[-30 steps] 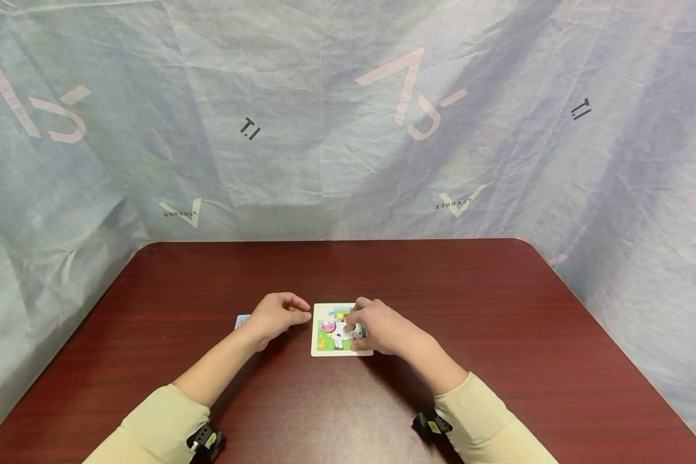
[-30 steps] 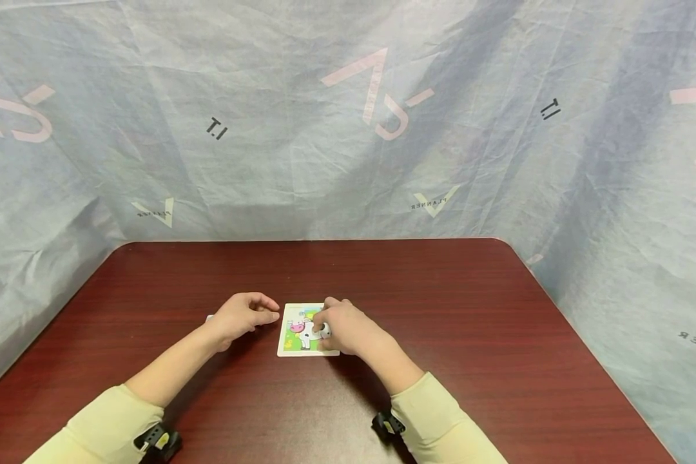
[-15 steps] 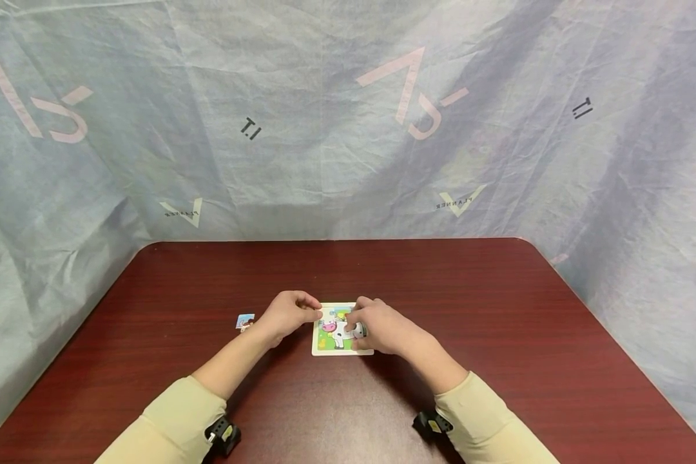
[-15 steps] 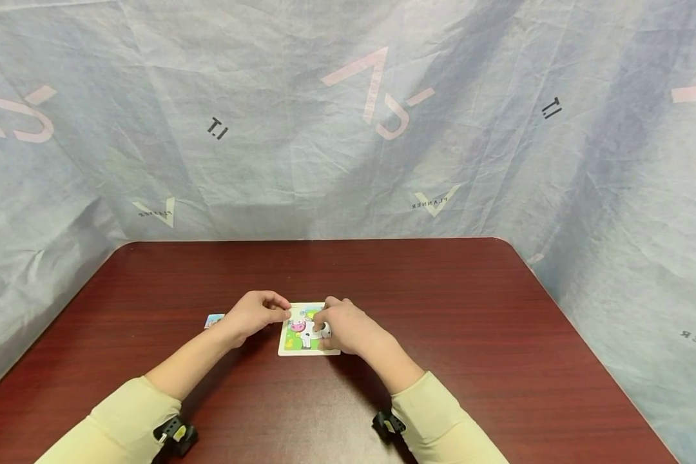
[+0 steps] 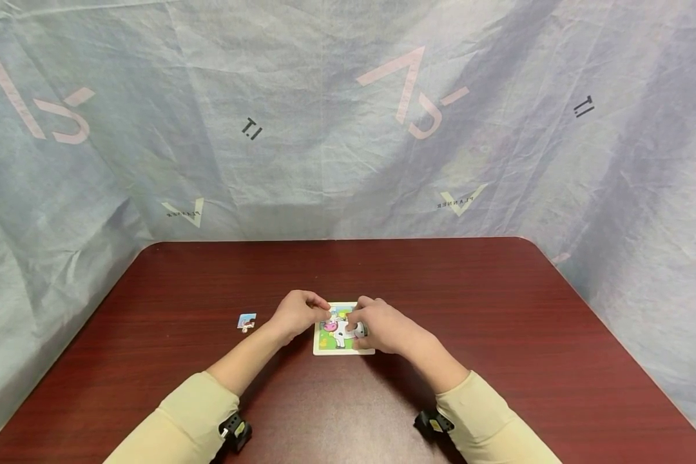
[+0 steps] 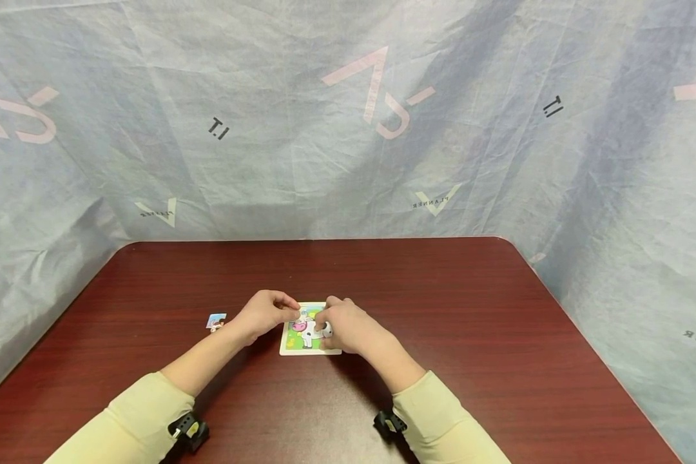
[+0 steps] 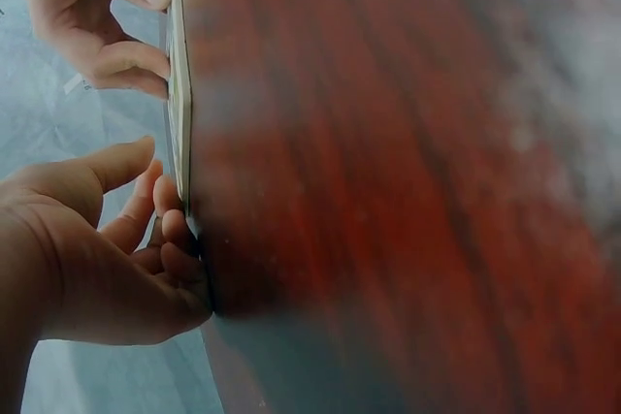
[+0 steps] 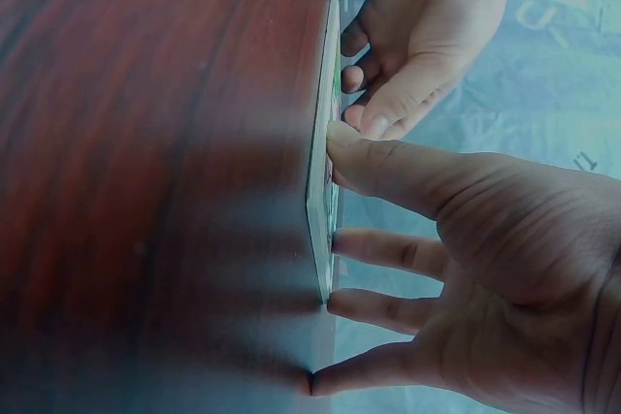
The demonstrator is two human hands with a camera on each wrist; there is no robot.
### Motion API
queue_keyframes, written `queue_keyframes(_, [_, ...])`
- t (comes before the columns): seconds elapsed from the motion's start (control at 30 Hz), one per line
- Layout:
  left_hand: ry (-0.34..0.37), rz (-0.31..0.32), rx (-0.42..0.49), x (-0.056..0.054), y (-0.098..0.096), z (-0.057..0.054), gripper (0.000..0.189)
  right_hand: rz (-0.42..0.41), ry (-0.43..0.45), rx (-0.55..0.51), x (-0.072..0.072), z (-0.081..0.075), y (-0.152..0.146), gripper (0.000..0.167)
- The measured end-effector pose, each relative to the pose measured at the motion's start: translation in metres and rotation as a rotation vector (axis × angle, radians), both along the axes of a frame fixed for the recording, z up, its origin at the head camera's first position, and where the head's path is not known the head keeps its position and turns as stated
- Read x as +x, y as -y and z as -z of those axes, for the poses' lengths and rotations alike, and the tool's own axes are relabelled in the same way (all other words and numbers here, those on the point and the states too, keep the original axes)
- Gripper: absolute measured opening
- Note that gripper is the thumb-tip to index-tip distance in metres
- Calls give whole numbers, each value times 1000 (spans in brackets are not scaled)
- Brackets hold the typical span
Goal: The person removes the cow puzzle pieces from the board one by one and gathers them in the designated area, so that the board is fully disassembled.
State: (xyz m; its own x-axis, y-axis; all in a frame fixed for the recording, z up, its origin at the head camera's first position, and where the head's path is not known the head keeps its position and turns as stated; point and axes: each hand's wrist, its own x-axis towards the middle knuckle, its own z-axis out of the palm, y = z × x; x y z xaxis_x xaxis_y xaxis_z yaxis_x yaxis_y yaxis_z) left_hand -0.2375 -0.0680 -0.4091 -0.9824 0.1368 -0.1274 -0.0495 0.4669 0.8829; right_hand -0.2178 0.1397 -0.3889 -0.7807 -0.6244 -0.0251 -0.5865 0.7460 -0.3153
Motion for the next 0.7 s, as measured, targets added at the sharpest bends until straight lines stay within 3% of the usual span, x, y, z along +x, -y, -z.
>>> queue_keyframes(0.4, [2,-34,-178,-1,-8,-2,10,-11,-5,-2,-1,3,-1,22])
queue_keyframes(0.7, [28,-94,-287,0,-13,-5,11,-38,-44,-14,-1,2,-1,21])
